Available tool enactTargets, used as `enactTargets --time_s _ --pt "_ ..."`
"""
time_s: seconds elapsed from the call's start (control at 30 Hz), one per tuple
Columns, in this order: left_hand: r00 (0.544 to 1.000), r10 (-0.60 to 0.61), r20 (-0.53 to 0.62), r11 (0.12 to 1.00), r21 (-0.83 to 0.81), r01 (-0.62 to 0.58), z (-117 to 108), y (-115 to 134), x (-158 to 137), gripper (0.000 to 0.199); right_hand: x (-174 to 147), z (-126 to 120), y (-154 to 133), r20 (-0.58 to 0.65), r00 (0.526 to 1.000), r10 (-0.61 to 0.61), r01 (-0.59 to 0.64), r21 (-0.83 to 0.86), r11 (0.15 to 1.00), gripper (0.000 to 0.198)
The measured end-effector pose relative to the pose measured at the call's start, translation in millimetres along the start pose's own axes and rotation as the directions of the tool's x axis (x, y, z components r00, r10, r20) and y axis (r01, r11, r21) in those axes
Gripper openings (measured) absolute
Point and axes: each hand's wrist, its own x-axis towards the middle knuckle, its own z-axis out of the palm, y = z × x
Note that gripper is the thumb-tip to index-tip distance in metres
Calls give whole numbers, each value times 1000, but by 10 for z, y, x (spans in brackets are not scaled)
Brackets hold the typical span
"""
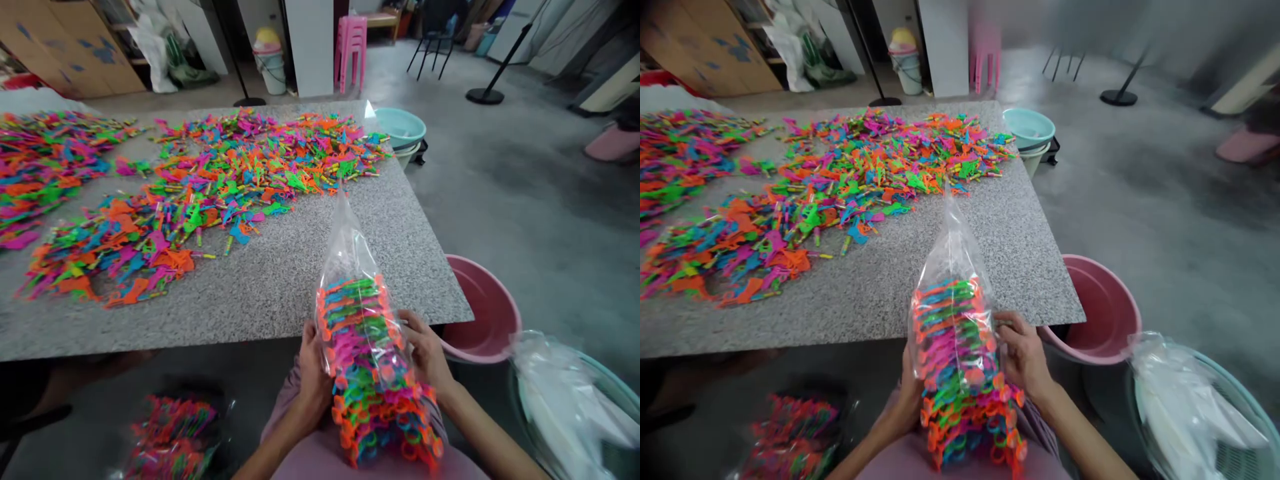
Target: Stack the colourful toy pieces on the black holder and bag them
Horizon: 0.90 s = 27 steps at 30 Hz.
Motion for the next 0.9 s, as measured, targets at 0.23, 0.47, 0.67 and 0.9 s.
enactTargets --time_s 0.23,0.47,0.67,0.9 --pt "865 500 30 808 341 -480 -303 -204 -93 13 -44 -78 14 -135 983 -123 113 -78 990 13" --pt "633 719 286 536 352 -767 -459 -157 -253 25 -306 -254 73 -50 870 -490 441 -365 820 18" --pt "554 659 508 475 289 -831 -471 72 -142 25 -337 -470 -173 110 898 -426 440 -214 872 23" --pt "602 643 474 468 380 -798 -491 42 -269 24 -481 -429 -482 69 961 -268 272 -406 872 20"
